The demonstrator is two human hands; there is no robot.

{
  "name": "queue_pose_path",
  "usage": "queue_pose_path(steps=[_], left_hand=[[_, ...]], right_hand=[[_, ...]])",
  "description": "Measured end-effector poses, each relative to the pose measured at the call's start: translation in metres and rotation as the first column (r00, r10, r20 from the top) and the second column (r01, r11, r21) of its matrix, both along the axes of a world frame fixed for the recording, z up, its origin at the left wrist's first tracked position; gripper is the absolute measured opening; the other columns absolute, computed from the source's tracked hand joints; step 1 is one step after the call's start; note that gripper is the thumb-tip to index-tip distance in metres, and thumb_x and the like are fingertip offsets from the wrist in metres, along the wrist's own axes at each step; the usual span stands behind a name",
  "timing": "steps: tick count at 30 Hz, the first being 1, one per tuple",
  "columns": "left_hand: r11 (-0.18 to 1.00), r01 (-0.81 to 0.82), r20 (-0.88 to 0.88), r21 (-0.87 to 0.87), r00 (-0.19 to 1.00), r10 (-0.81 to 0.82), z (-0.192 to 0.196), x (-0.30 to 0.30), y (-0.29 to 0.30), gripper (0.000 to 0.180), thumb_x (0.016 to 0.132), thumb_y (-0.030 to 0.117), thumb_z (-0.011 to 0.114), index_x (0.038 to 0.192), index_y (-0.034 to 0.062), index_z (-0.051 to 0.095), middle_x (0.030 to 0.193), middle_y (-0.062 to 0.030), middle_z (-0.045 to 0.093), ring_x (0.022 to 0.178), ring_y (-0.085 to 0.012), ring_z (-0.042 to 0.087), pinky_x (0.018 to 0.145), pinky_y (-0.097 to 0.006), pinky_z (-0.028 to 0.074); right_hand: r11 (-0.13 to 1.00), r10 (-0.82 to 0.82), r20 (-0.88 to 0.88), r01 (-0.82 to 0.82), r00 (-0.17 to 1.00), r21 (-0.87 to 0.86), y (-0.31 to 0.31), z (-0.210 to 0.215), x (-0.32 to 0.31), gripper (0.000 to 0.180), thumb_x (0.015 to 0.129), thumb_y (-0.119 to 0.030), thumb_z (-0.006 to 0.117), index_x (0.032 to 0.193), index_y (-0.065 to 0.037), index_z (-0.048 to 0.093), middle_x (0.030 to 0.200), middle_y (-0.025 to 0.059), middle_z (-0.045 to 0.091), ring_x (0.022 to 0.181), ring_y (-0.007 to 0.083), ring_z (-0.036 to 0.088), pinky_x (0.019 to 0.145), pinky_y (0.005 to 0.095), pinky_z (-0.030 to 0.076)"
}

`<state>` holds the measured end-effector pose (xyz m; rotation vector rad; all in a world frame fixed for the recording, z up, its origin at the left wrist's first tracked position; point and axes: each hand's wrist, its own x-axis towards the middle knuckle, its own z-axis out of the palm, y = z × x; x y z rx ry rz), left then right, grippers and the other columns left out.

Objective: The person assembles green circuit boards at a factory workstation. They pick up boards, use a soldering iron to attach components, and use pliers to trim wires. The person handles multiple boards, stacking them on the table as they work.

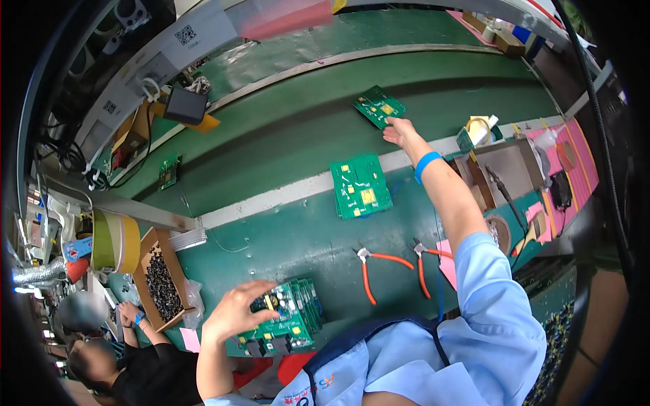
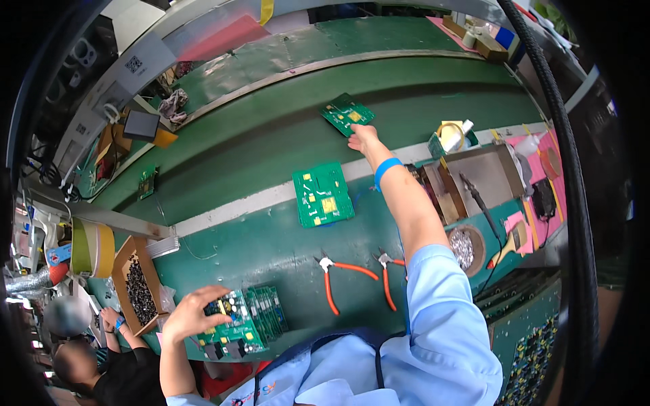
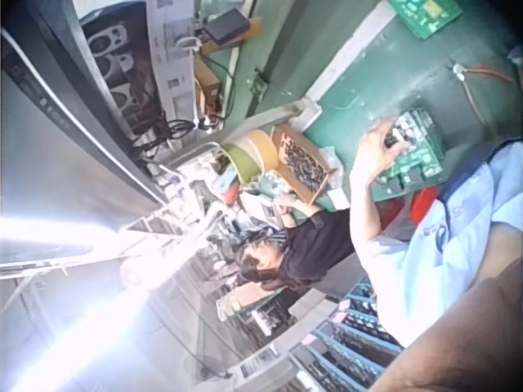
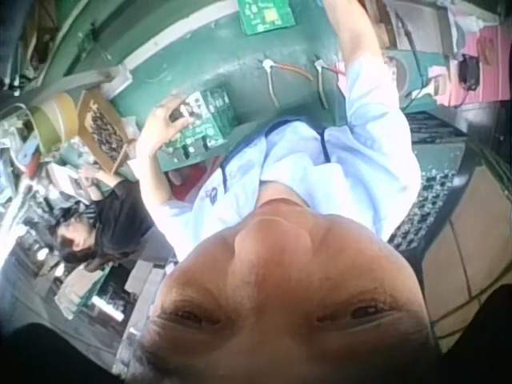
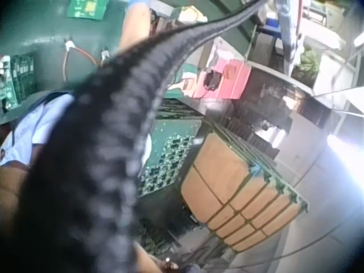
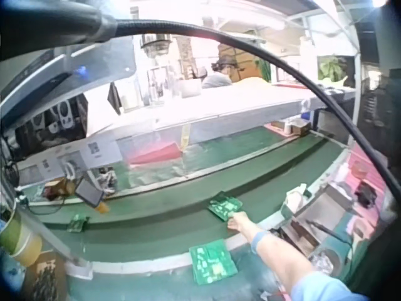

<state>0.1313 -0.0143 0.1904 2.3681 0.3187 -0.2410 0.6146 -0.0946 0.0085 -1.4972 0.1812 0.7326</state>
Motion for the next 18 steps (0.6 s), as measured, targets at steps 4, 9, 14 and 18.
queue_pose_path(steps=[4,9,14,18], left_hand=[[1.0,-0.029,-0.068,-0.002,0.997,0.029,0.003,0.001,-0.001,0.048,0.06,0.023,0.069,0.1,0.0012,0.051,0.098,-0.0144,0.054,0.093,-0.0307,0.05,0.08,-0.035,0.04],[0.997,-0.077,-0.076,-0.01,0.994,0.076,0.008,0.0,0.001,0.054,0.06,0.026,0.069,0.103,0.0012,0.05,0.103,-0.0149,0.052,0.098,-0.0296,0.047,0.083,-0.035,0.038],[0.863,-0.4,0.003,-0.309,0.907,0.421,0.001,-0.012,0.015,0.043,0.069,0.019,0.061,0.105,-0.0008,0.048,0.101,-0.013,0.053,0.096,-0.0222,0.049,0.084,-0.031,0.036],[0.74,-0.449,0.108,-0.501,0.816,0.568,0.005,-0.007,0.016,0.037,0.075,0.02,0.056,0.103,-0.0021,0.048,0.097,-0.011,0.055,0.093,-0.018,0.051,0.081,-0.03,0.038]], right_hand=[[0.973,-0.194,-0.24,0.218,0.951,0.078,0.016,-0.024,0.021,0.033,0.078,-0.017,0.051,0.104,0.001,0.042,0.099,0.0194,0.048,0.085,0.0299,0.053,0.07,0.043,0.046],[0.949,-0.163,-0.231,0.216,0.959,0.229,0.021,-0.046,0.031,0.01,0.08,-0.006,0.046,0.089,-0.002,0.046,0.083,0.0113,0.051,0.073,0.0225,0.056,0.058,0.032,0.048],[0.914,-0.041,-0.188,0.112,0.981,0.389,0.017,-0.009,0.011,0.007,0.081,-0.006,0.045,0.086,-0.002,0.045,0.077,0.0104,0.051,0.07,0.0211,0.055,0.054,0.0281,0.048],[0.847,0.258,-0.051,-0.201,0.965,0.492,-0.011,0.054,-0.044,0.011,0.08,-0.005,0.046,0.091,-0.001,0.045,0.082,0.0089,0.054,0.068,0.0178,0.055,0.053,0.0247,0.047]])
